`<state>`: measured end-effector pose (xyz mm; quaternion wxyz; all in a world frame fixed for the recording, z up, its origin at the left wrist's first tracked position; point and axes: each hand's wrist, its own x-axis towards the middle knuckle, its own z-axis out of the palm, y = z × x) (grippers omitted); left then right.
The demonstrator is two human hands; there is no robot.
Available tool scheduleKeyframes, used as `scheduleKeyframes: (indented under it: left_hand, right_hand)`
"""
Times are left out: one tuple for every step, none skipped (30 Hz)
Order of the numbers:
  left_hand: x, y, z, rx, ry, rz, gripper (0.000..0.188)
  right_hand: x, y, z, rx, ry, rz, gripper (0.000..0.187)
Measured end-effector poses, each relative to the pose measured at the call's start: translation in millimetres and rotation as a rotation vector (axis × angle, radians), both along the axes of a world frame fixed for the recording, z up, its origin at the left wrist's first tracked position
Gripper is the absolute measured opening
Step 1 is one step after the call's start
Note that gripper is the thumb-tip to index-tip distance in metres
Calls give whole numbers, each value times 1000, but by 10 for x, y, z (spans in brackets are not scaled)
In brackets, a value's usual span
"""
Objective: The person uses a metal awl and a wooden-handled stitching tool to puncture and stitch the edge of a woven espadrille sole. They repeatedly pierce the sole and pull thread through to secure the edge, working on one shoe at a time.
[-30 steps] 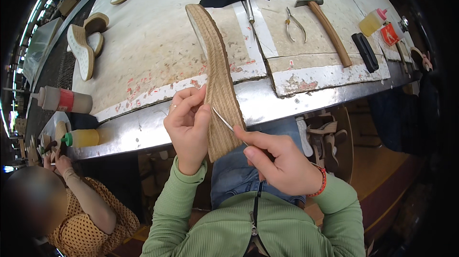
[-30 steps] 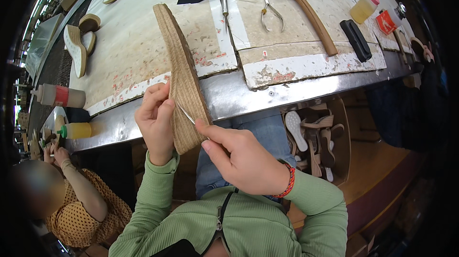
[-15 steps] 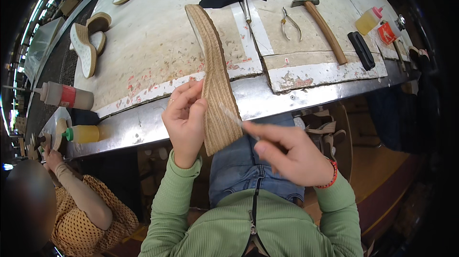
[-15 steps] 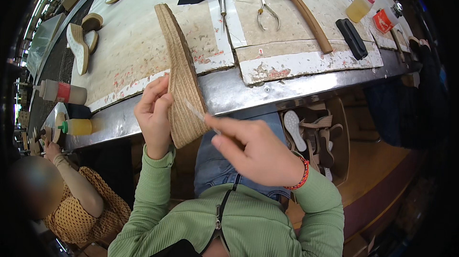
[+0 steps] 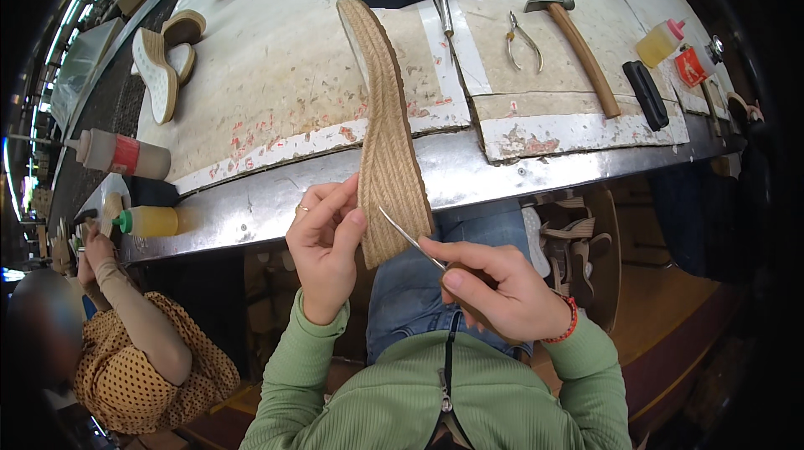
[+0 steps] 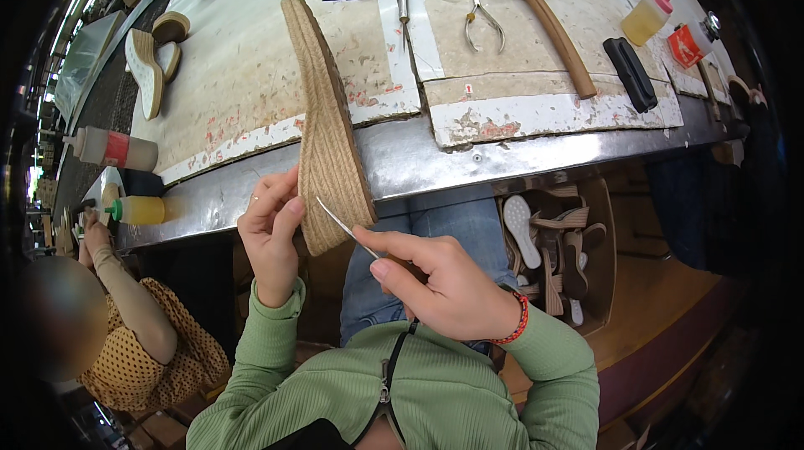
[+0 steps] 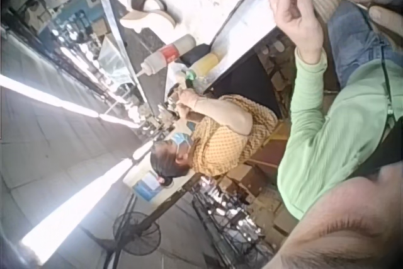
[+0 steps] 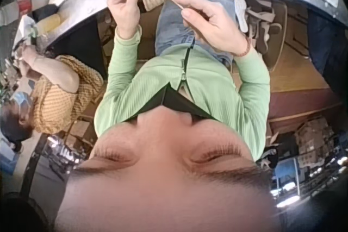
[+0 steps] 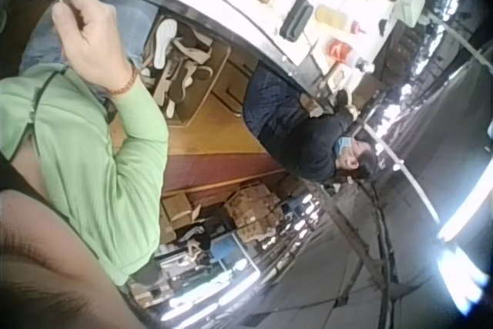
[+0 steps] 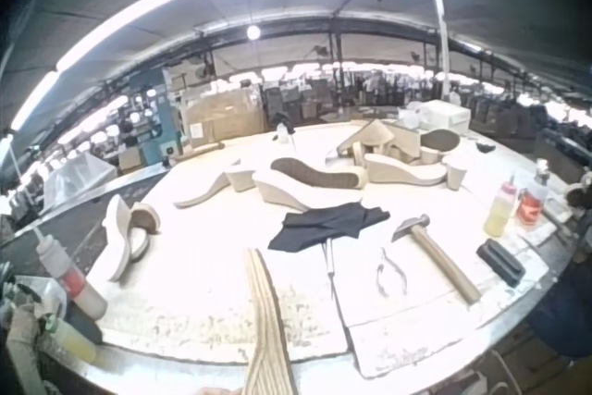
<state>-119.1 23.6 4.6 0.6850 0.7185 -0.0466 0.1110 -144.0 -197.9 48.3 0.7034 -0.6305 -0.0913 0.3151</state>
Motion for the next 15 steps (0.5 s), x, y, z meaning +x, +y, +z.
scheduleKeyframes:
  left_hand:
    - [-8, 9, -7, 11, 15, -6, 36]
    - [-11, 22, -14, 22, 29, -11, 37]
    - [-15, 31, -17, 33, 43, -16, 38]
    - [-24, 32, -7, 41, 46, -21, 40]
    - [-38, 31, 3, 47, 49, -28, 43]
    - [-52, 28, 7, 53, 52, -35, 45]
    - [-64, 19, -3, 73, 28, -38, 48]
    - [-81, 9, -19, 92, 4, -37, 50]
    - [-95, 3, -34, 112, -20, -36, 53]
    - [-107, 3, -48, 128, -20, -29, 55]
    - [-122, 2, -61, 145, -19, -21, 56]
    - [-133, 0, -69, 161, -19, -14, 57]
    - [-138, -6, -71, 162, -23, -9, 57]
    - [-139, -12, -71, 162, -29, -7, 57]
    - [-143, -19, -70, 163, -36, -4, 56]
  right_hand:
    - [6, 8, -4, 3, 2, 6, 40]
    - [14, 12, -3, 6, 3, 13, 40]
    - [19, 12, 0, 1, 4, 20, 40]
    - [23, 8, 2, -4, 5, 27, 40]
    - [24, 9, 1, -10, 6, 32, 40]
    - [23, 13, -4, -15, -1, 30, 40]
    - [17, 17, -13, -19, -9, 27, 40]
    - [13, 25, -19, -24, -16, 27, 40]
    - [5, 28, -15, -26, -9, 28, 40]
    - [-7, 27, -6, -29, -2, 29, 40]
    - [-21, 23, -3, -31, 5, 30, 40]
    - [-32, 17, -9, -29, -5, 32, 40]
    - [-42, 9, -17, -27, -15, 34, 40]
    - [-52, 5, -21, -26, -27, 35, 40]
    - [-62, 3, -20, -25, -23, 36, 40]
